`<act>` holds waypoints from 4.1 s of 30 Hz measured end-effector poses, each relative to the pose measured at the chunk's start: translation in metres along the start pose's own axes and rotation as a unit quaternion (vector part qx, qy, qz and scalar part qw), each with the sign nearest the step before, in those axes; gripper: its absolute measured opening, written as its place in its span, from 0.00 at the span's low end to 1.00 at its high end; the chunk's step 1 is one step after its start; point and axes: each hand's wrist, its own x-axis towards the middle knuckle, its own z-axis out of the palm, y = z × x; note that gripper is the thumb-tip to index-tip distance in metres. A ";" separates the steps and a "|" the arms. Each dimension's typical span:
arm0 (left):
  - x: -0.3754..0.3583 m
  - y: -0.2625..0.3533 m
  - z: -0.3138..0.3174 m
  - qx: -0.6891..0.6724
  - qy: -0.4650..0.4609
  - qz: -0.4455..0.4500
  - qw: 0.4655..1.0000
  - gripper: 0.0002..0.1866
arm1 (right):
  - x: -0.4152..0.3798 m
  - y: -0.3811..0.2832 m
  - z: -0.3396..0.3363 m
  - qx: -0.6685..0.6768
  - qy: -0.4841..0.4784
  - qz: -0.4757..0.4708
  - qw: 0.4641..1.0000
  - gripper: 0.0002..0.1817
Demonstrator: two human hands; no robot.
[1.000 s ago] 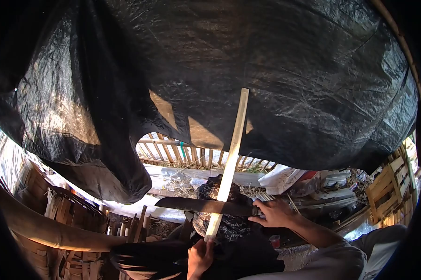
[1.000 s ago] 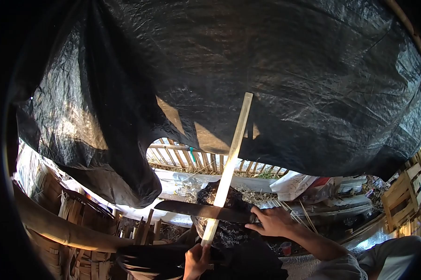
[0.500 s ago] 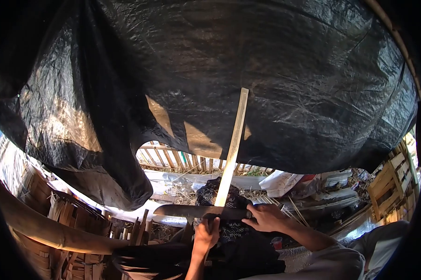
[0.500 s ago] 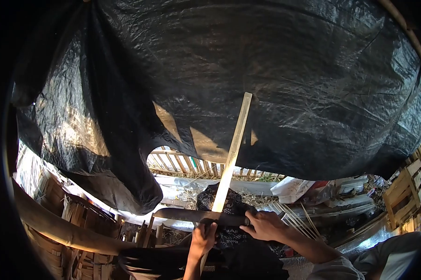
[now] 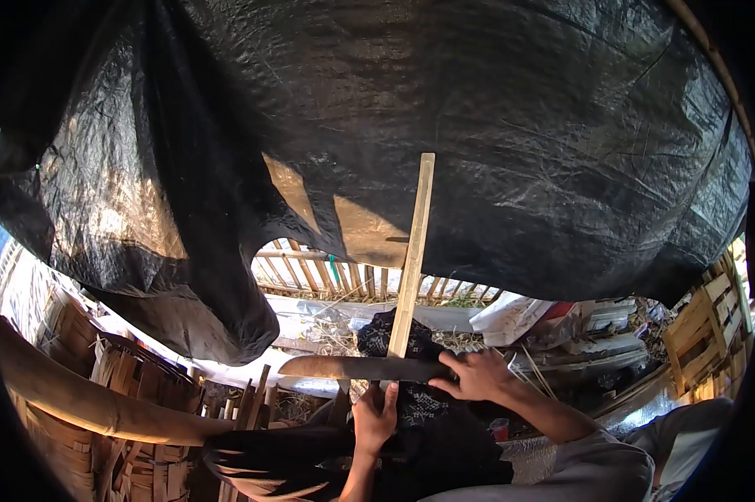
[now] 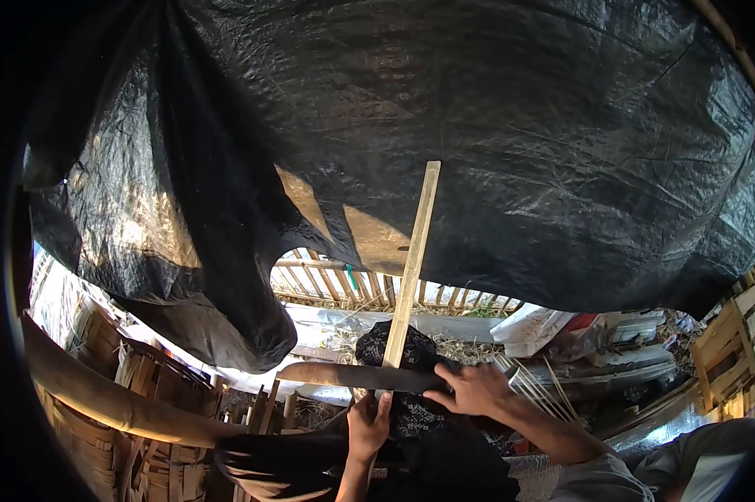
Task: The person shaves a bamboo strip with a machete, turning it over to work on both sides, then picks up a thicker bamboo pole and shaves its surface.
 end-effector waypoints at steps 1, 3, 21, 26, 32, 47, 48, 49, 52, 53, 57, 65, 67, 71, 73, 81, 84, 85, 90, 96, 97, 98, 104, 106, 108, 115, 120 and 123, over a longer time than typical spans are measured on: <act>-0.003 -0.004 -0.001 0.000 0.000 -0.001 1.000 0.22 | 0.006 0.001 -0.010 -0.026 -0.065 0.027 0.997 0.29; -0.013 -0.003 -0.006 0.069 -0.015 -0.026 0.997 0.21 | 0.014 0.016 -0.005 0.003 -0.041 0.044 0.998 0.32; 0.003 0.015 -0.015 0.003 -0.060 -0.022 0.998 0.09 | 0.013 0.001 -0.011 0.092 -0.120 -0.041 0.988 0.21; 0.004 0.006 -0.007 -0.016 -0.050 -0.034 0.998 0.08 | 0.013 -0.002 -0.009 0.076 -0.083 -0.033 0.993 0.24; 0.000 0.000 -0.005 0.016 -0.066 -0.089 0.994 0.21 | 0.021 -0.012 -0.016 0.124 -0.127 0.003 0.984 0.28; -0.013 0.011 -0.015 0.075 -0.045 -0.066 0.994 0.22 | 0.041 0.019 0.010 0.083 -0.029 -0.095 0.992 0.33; -0.013 0.013 -0.016 0.080 -0.050 -0.066 0.993 0.22 | 0.044 0.020 0.004 0.055 -0.037 -0.078 0.995 0.34; -0.017 0.019 -0.019 0.092 -0.044 -0.056 0.993 0.23 | 0.049 0.023 -0.006 0.028 -0.051 -0.061 0.996 0.35; -0.025 0.013 -0.029 0.105 -0.055 -0.066 0.991 0.25 | 0.084 0.062 0.014 0.230 -0.072 0.113 0.964 0.34; -0.025 0.009 -0.031 0.095 -0.066 -0.084 0.990 0.26 | 0.090 0.071 0.021 0.238 -0.011 0.110 0.965 0.34; -0.022 0.001 -0.036 -0.006 -0.105 -0.159 0.982 0.29 | 0.067 0.043 0.010 0.236 -0.050 0.043 0.970 0.32; -0.029 0.008 -0.050 -0.048 -0.163 -0.248 0.954 0.29 | 0.037 0.007 -0.002 0.201 -0.123 -0.026 0.971 0.34; -0.028 0.013 -0.049 0.004 -0.161 -0.207 0.965 0.31 | 0.038 0.009 -0.006 0.182 -0.125 -0.031 0.975 0.35; -0.024 0.033 -0.050 0.064 -0.176 -0.238 0.953 0.30 | 0.038 0.011 -0.010 0.131 -0.139 -0.038 0.981 0.34; -0.020 0.034 -0.046 0.038 -0.176 -0.243 0.953 0.27 | 0.035 0.010 -0.007 0.136 -0.131 -0.042 0.981 0.34; 0.000 0.019 -0.031 0.114 -0.111 0.045 0.986 0.13 | 0.032 0.002 0.002 0.135 -0.164 -0.033 0.977 0.31; -0.001 0.017 -0.024 0.061 -0.098 -0.024 0.993 0.15 | 0.031 0.004 0.005 0.146 -0.150 -0.044 0.977 0.31; -0.001 0.018 -0.021 0.061 -0.099 -0.023 0.993 0.15 | 0.031 0.004 0.006 0.146 -0.149 -0.043 0.977 0.31; -0.001 0.014 -0.013 0.061 -0.064 -0.027 0.996 0.18 | 0.032 -0.002 -0.003 0.141 -0.157 -0.037 0.977 0.31; -0.001 0.008 -0.014 0.108 -0.052 -0.015 0.993 0.16 | 0.034 -0.005 -0.002 0.112 -0.086 -0.084 0.986 0.35; 0.000 0.003 -0.014 0.179 -0.052 0.056 0.981 0.14 | 0.037 -0.003 0.000 0.115 -0.088 -0.084 0.986 0.35; 0.000 0.001 -0.014 0.247 -0.052 0.126 0.959 0.12 | 0.042 0.000 0.003 0.102 -0.089 -0.094 0.986 0.35; 0.003 -0.002 -0.011 0.283 -0.069 0.161 0.943 0.15 | 0.049 0.007 0.011 0.073 -0.024 -0.116 0.990 0.36; 0.003 -0.007 -0.010 0.299 -0.055 0.190 0.934 0.12 | 0.050 0.005 0.009 0.075 -0.040 -0.085 0.993 0.32; 0.006 -0.001 -0.008 0.315 -0.039 0.219 0.923 0.11 | 0.050 0.006 0.011 0.061 -0.034 -0.084 0.994 0.31; -0.014 0.027 -0.019 0.141 -0.041 -0.070 0.987 0.27 | 0.094 0.058 0.010 0.213 0.005 0.163 0.963 0.33; -0.013 0.025 -0.019 0.080 -0.033 -0.101 0.991 0.27 | 0.068 0.049 0.005 0.254 -0.009 0.090 0.963 0.31; -0.011 0.028 -0.016 0.070 -0.065 -0.124 0.988 0.26 | 0.038 0.015 -0.011 0.126 -0.030 0.016 0.991 0.36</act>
